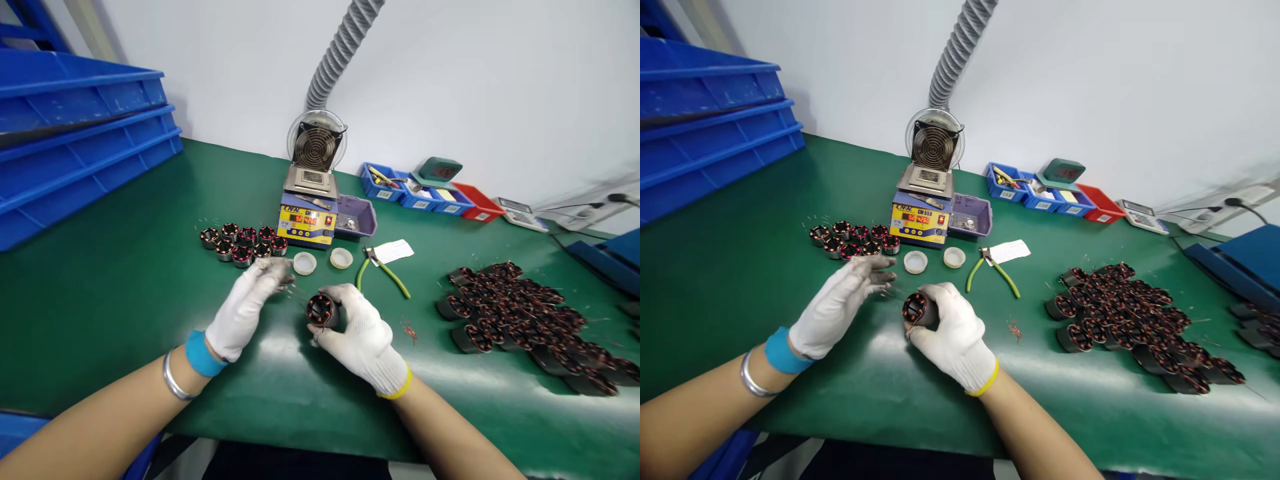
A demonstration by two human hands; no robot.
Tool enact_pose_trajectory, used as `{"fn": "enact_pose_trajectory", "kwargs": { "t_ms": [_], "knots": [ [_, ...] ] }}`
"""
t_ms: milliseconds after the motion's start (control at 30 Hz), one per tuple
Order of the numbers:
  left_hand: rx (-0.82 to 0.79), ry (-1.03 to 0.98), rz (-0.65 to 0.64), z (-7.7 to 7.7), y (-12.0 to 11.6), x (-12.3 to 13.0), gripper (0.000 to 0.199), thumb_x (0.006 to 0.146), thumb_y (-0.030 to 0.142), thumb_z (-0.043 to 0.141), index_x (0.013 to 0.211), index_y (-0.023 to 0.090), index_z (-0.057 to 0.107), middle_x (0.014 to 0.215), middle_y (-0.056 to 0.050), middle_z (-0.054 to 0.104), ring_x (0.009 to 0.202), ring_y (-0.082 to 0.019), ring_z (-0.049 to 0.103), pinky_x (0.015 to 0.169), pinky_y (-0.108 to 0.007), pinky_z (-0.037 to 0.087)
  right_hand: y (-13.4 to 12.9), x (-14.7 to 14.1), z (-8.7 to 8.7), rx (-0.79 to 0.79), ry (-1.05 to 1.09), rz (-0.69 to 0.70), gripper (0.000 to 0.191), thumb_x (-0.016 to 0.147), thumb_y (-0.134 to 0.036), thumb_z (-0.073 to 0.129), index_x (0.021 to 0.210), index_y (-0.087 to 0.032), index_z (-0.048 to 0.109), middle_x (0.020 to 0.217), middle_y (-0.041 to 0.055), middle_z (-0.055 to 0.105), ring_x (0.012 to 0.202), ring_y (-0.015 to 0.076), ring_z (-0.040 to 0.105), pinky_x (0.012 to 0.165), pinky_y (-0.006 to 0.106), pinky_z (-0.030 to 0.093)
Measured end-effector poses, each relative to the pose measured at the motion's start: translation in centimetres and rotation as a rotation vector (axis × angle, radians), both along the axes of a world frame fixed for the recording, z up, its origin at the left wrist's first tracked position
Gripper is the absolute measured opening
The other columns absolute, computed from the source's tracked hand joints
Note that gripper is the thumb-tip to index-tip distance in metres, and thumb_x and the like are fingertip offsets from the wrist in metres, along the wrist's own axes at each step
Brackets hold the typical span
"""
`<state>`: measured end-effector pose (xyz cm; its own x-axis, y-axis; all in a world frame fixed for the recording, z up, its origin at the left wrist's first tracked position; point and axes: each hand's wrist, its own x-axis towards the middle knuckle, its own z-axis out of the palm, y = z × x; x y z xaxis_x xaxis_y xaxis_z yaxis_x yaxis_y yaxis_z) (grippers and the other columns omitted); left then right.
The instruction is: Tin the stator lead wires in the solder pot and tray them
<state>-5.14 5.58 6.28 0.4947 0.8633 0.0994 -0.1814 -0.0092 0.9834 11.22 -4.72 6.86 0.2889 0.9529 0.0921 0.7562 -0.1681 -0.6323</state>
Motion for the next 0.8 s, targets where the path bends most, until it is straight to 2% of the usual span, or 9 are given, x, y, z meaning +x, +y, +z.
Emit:
{"fn": "enact_pose_trajectory", "kwargs": {
  "t_ms": [100,167,233,300,367,400,633,800],
  "knots": [
    [-0.044,-0.051,0.100,-1.0,1.0,0.0,0.051,0.085,0.056,0.053,0.115,0.016,0.053,0.114,-0.011,0.062,0.092,-0.022,0.064,0.080,-0.036,0.050,1.1,0.7,0.8,-0.133,0.048,-0.151,0.047,0.065,-0.030,0.069,0.110,-0.025,0.058,0.106,0.0017,0.063,0.097,0.0210,0.061,0.082,0.034,0.048],
    [-0.026,0.073,0.081,-1.3,1.3,0.2,0.050,0.082,0.058,0.053,0.106,0.014,0.055,0.095,-0.008,0.065,0.076,-0.019,0.063,0.070,-0.033,0.050,2.3,1.3,1.4,-0.213,0.034,-0.213,0.046,0.063,-0.029,0.070,0.107,-0.025,0.060,0.100,0.0009,0.064,0.092,0.0209,0.061,0.080,0.033,0.047],
    [0.083,0.316,-0.089,-1.3,1.1,0.5,0.043,0.082,0.056,0.052,0.092,0.015,0.059,0.079,-0.005,0.064,0.067,-0.018,0.060,0.065,-0.031,0.048,3.6,2.0,1.9,-0.268,-0.021,-0.224,0.045,0.062,-0.030,0.070,0.106,-0.025,0.061,0.095,0.0001,0.065,0.089,0.0213,0.061,0.078,0.033,0.046],
    [0.310,0.600,-0.296,-1.1,0.5,0.7,0.034,0.080,0.050,0.054,0.085,0.017,0.062,0.076,-0.004,0.065,0.070,-0.020,0.060,0.067,-0.032,0.047,5.0,2.6,2.2,-0.293,-0.089,-0.197,0.045,0.063,-0.032,0.070,0.107,-0.026,0.062,0.094,-0.0004,0.065,0.087,0.0215,0.061,0.075,0.032,0.045],
    [0.519,0.784,-0.414,-0.9,-0.3,0.8,0.029,0.078,0.044,0.056,0.089,0.019,0.065,0.081,-0.004,0.068,0.075,-0.022,0.062,0.070,-0.032,0.046,6.2,2.9,2.4,-0.300,-0.147,-0.160,0.043,0.066,-0.034,0.069,0.108,-0.027,0.062,0.093,-0.0007,0.065,0.085,0.0212,0.061,0.073,0.030,0.044],
    [0.573,0.826,-0.434,-0.8,-0.7,0.8,0.029,0.079,0.044,0.056,0.093,0.020,0.066,0.083,-0.003,0.068,0.076,-0.022,0.062,0.070,-0.032,0.046,6.7,3.0,2.4,-0.305,-0.169,-0.150,0.042,0.067,-0.035,0.069,0.108,-0.027,0.063,0.093,-0.0008,0.065,0.084,0.0208,0.061,0.072,0.029,0.044],
    [0.567,0.829,-0.456,-0.7,-1.2,0.9,0.036,0.082,0.047,0.053,0.103,0.021,0.067,0.090,-0.003,0.070,0.083,-0.023,0.065,0.072,-0.032,0.047,8.4,2.8,3.4,-0.367,-0.279,-0.130,0.047,0.068,-0.039,0.069,0.114,-0.027,0.065,0.097,0.0015,0.068,0.089,0.0229,0.063,0.066,0.027,0.045],
    [0.583,0.843,-0.458,-0.8,-1.2,1.1,0.036,0.082,0.048,0.051,0.102,0.022,0.067,0.090,-0.003,0.071,0.083,-0.024,0.065,0.070,-0.033,0.047,8.3,2.8,3.1,-0.335,-0.302,-0.146,0.049,0.069,-0.041,0.069,0.116,-0.028,0.064,0.098,0.0016,0.068,0.090,0.0241,0.063,0.069,0.029,0.047]
  ]
}}
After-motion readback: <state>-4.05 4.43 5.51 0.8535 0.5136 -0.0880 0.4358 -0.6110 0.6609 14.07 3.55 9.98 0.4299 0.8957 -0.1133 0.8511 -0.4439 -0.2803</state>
